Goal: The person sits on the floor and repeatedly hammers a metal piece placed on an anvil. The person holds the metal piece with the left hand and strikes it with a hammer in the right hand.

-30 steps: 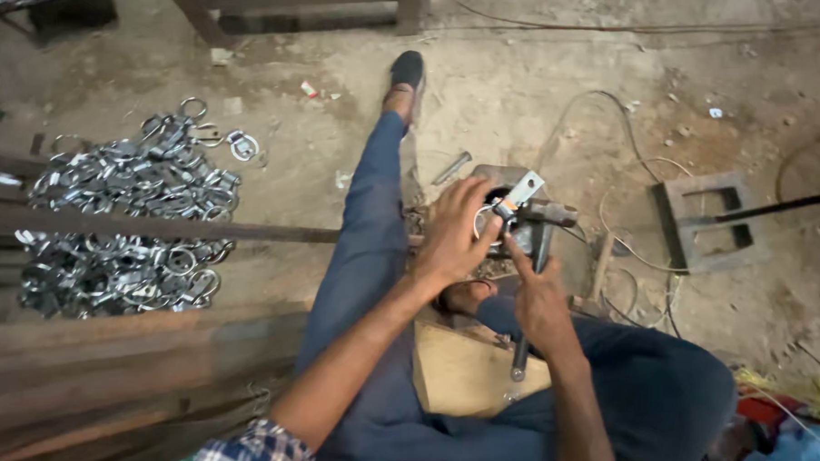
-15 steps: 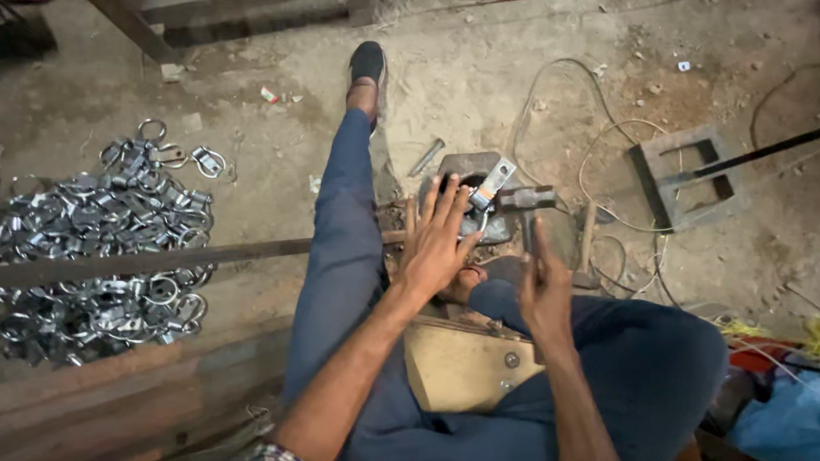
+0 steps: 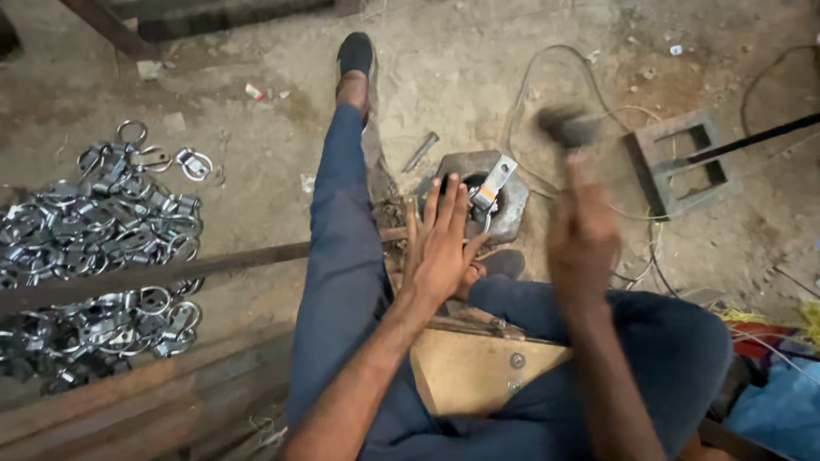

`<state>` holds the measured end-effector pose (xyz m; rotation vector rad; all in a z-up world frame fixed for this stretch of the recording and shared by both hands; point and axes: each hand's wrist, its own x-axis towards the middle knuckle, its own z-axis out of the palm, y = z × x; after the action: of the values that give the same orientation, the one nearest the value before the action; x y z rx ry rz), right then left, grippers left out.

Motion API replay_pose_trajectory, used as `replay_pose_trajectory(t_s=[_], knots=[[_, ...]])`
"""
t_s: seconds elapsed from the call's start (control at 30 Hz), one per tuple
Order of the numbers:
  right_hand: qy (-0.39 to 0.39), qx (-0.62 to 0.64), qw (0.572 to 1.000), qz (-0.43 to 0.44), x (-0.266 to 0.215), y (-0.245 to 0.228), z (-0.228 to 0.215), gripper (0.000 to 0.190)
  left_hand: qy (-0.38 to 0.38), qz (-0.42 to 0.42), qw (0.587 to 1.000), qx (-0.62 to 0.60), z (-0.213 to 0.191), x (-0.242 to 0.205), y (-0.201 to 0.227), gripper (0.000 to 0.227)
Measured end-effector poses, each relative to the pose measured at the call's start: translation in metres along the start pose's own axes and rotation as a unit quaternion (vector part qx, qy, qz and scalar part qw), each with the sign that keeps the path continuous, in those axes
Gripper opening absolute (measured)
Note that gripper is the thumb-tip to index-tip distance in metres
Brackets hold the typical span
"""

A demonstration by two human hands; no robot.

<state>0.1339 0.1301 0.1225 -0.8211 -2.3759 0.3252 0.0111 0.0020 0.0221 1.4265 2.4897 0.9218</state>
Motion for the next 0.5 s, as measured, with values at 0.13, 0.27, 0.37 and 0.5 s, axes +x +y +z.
replay_pose_trajectory(t_s=[0.13,0.27,0.37,0.5], knots=[[-0.089,0.022,0.996,-0.006,-0.009,0.011,0.017,0.055,0.004,-0.003,1.000,0.015,-0.001,0.002,0.001,0.084],[-0.122,0.074,0.988,0.049,-0.029,0.019,0.001,0.059,0.031,0.016,0.999,0.010,-0.005,0.001,0.005,0.084],[-0.142,0.069,0.978,0.138,-0.058,0.017,0.000,0.059,0.028,0.028,0.999,0.002,-0.008,-0.001,0.001,0.085],[-0.085,0.173,0.966,0.169,-0.093,0.017,0.001,0.056,0.027,0.060,0.997,0.041,0.007,-0.005,-0.002,0.079]])
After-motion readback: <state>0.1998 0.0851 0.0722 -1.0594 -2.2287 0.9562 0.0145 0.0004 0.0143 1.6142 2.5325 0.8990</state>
